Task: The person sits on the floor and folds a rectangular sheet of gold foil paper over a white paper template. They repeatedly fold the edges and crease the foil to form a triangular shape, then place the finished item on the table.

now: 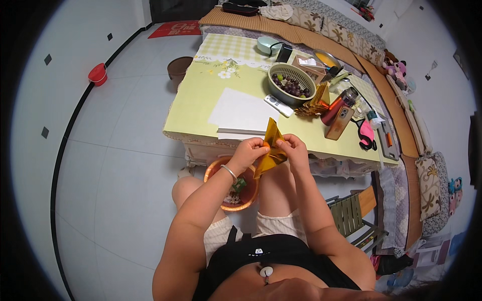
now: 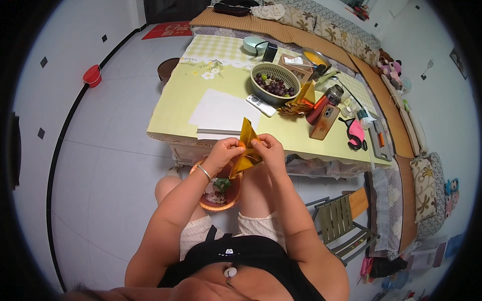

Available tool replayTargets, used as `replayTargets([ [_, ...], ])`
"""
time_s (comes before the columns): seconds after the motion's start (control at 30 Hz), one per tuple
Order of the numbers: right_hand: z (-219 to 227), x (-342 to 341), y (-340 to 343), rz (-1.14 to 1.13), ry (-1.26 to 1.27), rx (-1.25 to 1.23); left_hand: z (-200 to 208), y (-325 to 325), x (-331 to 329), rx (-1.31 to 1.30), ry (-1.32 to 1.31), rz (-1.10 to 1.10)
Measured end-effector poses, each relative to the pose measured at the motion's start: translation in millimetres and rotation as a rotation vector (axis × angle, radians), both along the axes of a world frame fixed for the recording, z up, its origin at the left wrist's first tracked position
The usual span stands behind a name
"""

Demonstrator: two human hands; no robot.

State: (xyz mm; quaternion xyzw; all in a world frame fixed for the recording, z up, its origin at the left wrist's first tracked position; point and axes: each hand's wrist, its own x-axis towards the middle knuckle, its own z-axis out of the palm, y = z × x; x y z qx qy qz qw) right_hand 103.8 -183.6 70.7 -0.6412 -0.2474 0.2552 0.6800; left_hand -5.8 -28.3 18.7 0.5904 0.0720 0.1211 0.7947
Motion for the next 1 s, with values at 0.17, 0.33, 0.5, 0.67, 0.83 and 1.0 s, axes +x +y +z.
replayTargets([
  [0.17,3.2,4.4,9.4,0.038,-0.018,-0.09,11.9,-6.0,-2.1,0.151,-0.042,-0.013],
  [0.33,-0.5,13.6,14.7,-0.063,0.101,0.029,12.6,-3.5,-3.3,-0.05,0.071,-0.111],
  [0.5,-8.5,27.8,7.3,-0.093,0.149,-0.016,14.3,0.7,-3.7,-0.035,0.141,-0.095],
  [0.67,9.5,21.0,11.4,0.017,0.189,0.037,11.3,-0.3,-3.1,0.151,0.066,-0.11],
  [0.83,12.0,26.0,7.5,-0.034,0.208,-0.001,11.6,3.7,-4.2,0.105,0.255,-0.179],
  [1.0,16.0,29.3,3.9,-0.051,0.211,0.031,13.0,3.7,-1.3,0.118,0.232,-0.197],
])
